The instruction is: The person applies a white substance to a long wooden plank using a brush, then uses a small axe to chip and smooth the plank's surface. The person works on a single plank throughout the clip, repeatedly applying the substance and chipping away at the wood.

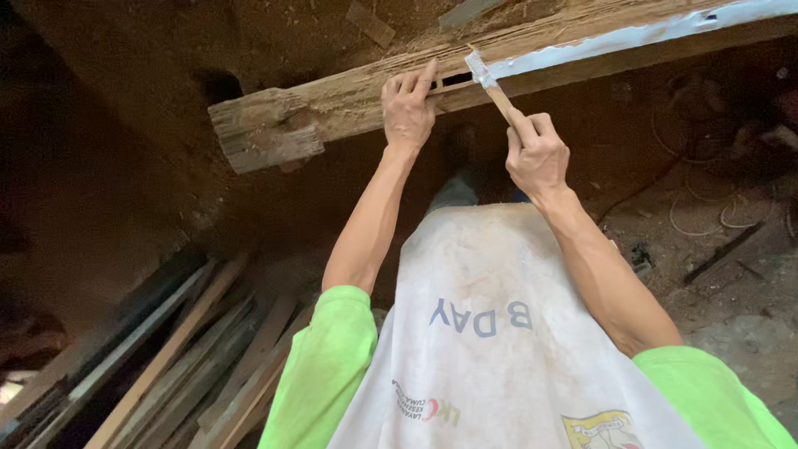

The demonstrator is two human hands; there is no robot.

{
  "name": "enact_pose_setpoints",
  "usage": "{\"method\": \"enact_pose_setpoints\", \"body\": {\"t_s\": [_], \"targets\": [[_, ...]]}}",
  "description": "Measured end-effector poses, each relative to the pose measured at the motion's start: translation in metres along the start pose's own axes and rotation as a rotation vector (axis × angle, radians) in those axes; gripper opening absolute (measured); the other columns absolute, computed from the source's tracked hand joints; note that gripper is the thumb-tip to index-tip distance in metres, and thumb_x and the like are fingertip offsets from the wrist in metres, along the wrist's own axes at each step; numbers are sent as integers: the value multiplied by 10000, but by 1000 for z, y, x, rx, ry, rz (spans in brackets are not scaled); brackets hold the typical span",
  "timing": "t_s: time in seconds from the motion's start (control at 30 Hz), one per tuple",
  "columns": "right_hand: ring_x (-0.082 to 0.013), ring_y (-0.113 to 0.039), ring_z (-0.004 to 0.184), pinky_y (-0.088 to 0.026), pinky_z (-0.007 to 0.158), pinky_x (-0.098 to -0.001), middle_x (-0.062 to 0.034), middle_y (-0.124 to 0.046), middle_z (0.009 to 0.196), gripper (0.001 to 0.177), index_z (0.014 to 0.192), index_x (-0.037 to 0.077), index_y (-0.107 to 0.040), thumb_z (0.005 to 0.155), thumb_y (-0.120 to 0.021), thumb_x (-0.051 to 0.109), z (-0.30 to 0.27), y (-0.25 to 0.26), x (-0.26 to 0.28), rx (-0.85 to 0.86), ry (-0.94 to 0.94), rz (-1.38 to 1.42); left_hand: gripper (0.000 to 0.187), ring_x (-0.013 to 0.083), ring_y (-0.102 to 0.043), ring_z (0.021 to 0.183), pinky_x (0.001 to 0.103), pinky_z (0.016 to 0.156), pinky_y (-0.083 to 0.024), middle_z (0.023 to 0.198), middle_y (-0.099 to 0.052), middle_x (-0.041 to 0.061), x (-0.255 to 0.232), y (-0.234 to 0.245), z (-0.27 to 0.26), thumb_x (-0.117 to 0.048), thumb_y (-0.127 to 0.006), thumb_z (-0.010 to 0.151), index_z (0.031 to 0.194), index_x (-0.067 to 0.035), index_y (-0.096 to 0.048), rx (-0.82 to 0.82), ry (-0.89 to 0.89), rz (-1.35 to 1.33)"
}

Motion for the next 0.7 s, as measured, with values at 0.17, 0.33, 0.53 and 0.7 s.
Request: {"method": "enact_pose_setpoints", "body": {"t_s": [0.17, 0.33, 0.53, 0.7], "targets": [[-288, -657, 790, -612, 734, -430, -161, -633, 964, 583, 1532, 248, -658, 1002, -633, 6, 6, 22, -31, -23, -148, -101, 665, 302, -568, 1160, 471, 1077, -434, 1208, -672, 34, -4, 5, 3, -71, -745, 803, 1434, -209, -587, -5, -15, 5], [-317, -663, 836, -588, 708, -444, -188, -646, 993, 402, 1405, 105, -700, 1014, -661, 22, 6, 72, -105, -229, -267, -212, 656, 309, -569, 1145, 471, 1062, -437, 1183, -666, 54, -4, 8, 4, -81, -743, 809, 1437, -191, -589, -1, -33, -7], [-406, -663, 917, -555, 802, -519, -221, -671, 1015, 221, 1185, 3, -687, 968, -657, 32, 9, 69, -102, -347, -316, -128, 633, 312, -579, 1120, 474, 1044, -428, 1167, -676, 66, -5, 8, 5, -69, -740, 811, 1422, -156, -601, -7, -84, -8], [-395, -671, 866, -566, 749, -483, -187, -672, 987, 336, 1234, 74, -730, 906, -662, 51, -14, 21, -42, -117, -132, 109, 634, 313, -586, 1108, 448, 1043, -459, 1187, -706, 63, -2, 1, 6, -18, -691, 793, 1408, -157, -630, 14, -59, 1]]}}
Point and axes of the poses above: each hand's wrist, its own z-axis towards the middle knuckle, its own y-axis out of the back of the hand, x = y × z, the point moved 3 cm from there along z, towards the middle knuckle
